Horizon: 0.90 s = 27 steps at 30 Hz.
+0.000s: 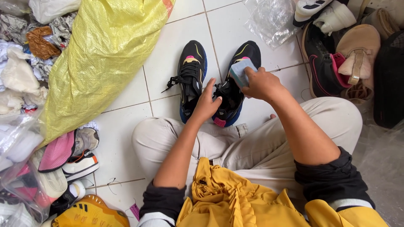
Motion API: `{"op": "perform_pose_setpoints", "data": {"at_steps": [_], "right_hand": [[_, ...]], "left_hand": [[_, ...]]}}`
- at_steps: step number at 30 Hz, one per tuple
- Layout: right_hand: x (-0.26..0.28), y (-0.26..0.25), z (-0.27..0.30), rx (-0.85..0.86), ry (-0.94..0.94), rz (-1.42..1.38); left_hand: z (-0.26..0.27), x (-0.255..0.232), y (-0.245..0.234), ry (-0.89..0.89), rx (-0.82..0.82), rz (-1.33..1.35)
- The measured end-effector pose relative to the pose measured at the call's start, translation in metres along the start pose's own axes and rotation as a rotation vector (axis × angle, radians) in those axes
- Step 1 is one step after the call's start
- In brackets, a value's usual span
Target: The person sits on the floor and scrubs a pair of black and blue sneakers with a blue sponge. They hold one shoe steady with the left hand and scrub the upper, sides, and heel with the right hand, then switch to the other shoe and repeat the scrubbing process.
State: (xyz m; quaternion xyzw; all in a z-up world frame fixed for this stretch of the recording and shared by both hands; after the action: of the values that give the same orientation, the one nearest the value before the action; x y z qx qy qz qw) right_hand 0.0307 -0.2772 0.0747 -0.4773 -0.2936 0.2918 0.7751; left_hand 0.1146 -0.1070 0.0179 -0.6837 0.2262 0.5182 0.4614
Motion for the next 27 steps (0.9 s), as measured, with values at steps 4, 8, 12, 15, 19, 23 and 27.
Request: {"op": "perform_pose_setpoints", "data": {"at_steps": [4, 8, 12, 15, 19, 23, 27], "right_hand": [[0.006, -0.009, 0.022, 0.087, -0.009, -0.02], [0.006, -0.016, 0.032, 0.139, -0.017, -0.04], [0.007, -0.019, 0.036, 0.15, -0.039, -0.017], [0.008, -0.026, 0.037, 0.152, -0.049, -0.006], [0.001, -0.028, 0.035, 0.149, -0.06, 0.034], [-0.01, -0.035, 0.035, 0.163, -0.028, 0.046], [-0.027, -0.04, 0.017, 0.001, 0.015, 0.012]], "left_hand": [[-0.033, 0.06, 0.018, -0.036, 0.142, -0.246], [-0.031, 0.055, 0.004, -0.107, 0.072, -0.361], [-0.022, 0.014, -0.017, 0.009, -0.021, -0.487], [-0.016, -0.022, -0.029, 0.043, -0.019, -0.532], [-0.002, -0.061, -0.03, -0.039, 0.071, -0.691], [0.028, -0.079, -0.011, -0.097, 0.132, -0.742], [0.061, -0.11, 0.028, 0.038, 0.164, -0.479]]}}
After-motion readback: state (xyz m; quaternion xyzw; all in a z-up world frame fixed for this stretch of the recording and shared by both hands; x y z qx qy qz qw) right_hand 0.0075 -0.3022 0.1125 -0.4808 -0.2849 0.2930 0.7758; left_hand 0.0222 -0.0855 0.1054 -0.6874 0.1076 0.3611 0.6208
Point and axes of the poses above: each hand's wrist, its own z-axis away from the middle knuckle, its own y-axis out of the palm, x = y × z, the point moved 9 cm from there along -z, towards the middle knuckle, and after that the axes turned 11 degrees about y, right-handed, at the moved point
